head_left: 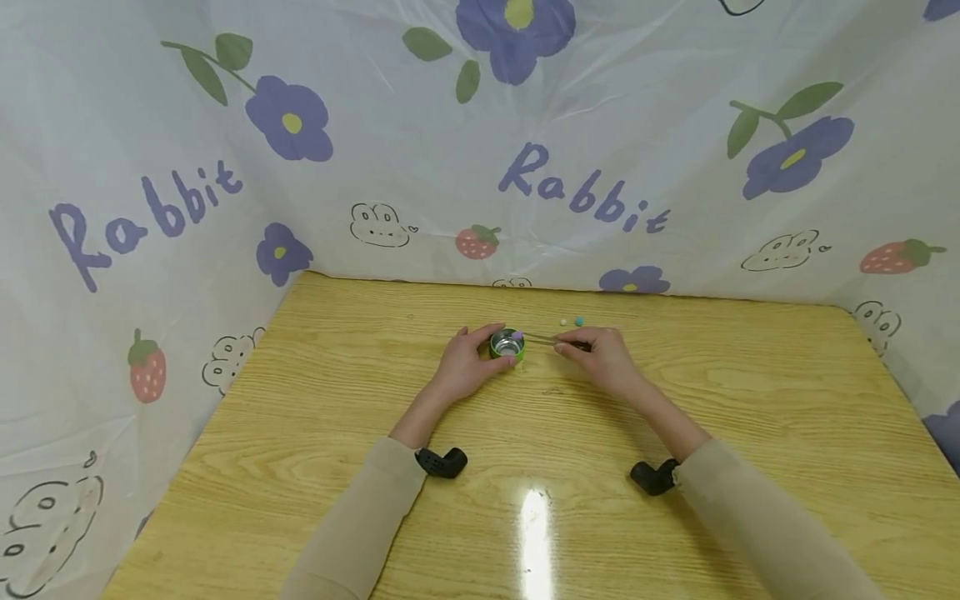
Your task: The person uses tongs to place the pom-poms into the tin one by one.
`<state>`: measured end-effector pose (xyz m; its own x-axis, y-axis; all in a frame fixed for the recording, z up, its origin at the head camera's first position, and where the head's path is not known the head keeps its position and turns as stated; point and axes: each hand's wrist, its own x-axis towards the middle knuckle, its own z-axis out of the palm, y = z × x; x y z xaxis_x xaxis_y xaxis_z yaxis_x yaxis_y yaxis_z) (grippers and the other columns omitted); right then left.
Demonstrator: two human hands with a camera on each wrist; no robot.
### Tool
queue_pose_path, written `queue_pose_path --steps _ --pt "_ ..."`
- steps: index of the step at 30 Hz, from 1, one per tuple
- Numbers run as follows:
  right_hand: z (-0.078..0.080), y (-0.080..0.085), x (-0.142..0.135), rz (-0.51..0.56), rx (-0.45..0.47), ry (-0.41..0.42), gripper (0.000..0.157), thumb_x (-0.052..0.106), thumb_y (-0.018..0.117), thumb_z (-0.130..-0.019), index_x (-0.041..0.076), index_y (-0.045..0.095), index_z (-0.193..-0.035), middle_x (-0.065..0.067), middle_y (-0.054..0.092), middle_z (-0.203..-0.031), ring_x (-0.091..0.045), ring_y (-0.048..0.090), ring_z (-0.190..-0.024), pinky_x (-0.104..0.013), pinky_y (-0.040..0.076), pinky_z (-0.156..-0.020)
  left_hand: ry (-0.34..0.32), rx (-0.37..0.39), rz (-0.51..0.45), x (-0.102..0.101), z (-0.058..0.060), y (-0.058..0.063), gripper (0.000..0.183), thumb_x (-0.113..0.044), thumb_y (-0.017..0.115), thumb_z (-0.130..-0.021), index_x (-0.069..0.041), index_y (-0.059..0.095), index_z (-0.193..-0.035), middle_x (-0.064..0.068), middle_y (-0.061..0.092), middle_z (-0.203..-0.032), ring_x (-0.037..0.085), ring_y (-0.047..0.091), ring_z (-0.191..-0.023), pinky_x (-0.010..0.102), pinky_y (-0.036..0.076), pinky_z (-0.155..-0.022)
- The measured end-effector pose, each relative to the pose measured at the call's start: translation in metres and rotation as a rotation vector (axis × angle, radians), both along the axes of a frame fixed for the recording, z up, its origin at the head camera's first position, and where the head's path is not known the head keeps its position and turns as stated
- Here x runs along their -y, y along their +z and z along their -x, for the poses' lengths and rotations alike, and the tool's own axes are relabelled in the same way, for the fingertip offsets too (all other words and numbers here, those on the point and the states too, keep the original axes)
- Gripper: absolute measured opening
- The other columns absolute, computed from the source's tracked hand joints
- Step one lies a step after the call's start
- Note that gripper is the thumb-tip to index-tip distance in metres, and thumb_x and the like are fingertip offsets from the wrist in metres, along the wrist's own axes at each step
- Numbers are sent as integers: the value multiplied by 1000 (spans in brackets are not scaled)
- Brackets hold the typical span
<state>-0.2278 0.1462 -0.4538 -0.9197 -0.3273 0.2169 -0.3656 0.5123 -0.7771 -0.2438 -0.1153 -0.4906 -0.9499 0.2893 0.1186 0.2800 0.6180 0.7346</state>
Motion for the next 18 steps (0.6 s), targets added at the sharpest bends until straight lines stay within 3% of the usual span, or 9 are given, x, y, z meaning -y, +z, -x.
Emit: queue_pose_path --steps 18 --pt "1 -11 10 -49 -47 -10 18 8 73 -97 1 79 -112 -14 76 -106 -21 70 -85 -25 55 -66 16 36 1 -2 -2 5 66 -37 80 -92 -15 56 -149 13 59 -144 47 36 -144 54 19 -125"
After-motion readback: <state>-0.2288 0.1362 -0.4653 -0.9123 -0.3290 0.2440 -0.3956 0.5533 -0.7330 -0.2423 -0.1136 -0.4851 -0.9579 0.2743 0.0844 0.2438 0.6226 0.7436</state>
